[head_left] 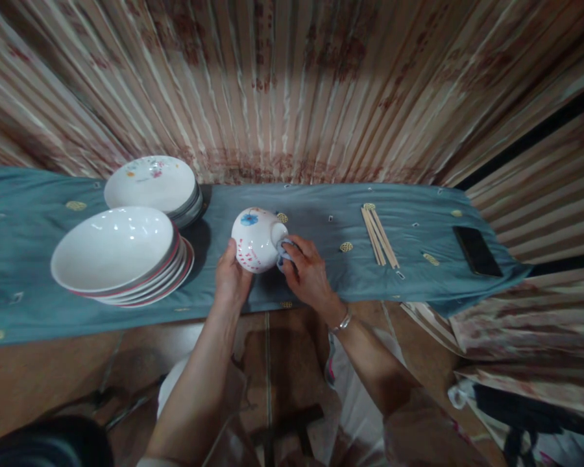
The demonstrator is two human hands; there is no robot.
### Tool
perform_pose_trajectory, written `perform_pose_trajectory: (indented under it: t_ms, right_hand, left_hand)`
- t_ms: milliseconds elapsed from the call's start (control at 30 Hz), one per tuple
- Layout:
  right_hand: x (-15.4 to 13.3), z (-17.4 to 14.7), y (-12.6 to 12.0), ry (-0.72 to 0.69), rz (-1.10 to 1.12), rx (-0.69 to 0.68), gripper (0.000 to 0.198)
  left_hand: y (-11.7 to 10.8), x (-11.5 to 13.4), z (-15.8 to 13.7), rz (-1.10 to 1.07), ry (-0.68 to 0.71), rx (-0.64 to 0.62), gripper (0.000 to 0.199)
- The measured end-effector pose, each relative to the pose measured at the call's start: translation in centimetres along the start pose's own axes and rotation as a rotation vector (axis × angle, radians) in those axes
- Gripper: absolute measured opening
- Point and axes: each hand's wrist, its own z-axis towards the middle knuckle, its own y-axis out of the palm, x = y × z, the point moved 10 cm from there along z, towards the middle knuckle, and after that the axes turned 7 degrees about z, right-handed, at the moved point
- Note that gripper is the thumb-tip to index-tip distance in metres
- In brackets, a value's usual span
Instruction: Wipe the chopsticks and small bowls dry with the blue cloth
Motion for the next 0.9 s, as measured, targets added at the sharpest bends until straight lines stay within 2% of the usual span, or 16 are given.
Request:
perform_pose_trajectory:
  t_ms: [433,733,900]
  right_hand:
    - [-0.8,0.6,-0.6,-0.03,0.016,0.089,0.039]
    - [0.7,1.6,-1.6,0.04,-0.003,0.148,0.031]
    - [1.8,2.2,-2.1,0.086,-0.044,0.167,0.026]
  left_hand:
    - [1.4,0.3,-0.8,0.021,0.035,-0.065,0.028]
    - [1.4,0.1,-1.0,0.063,0.032,-0.092,0.028]
    - [1.5,0.1,-0.9,0.073,0.041,-0.121,0.036]
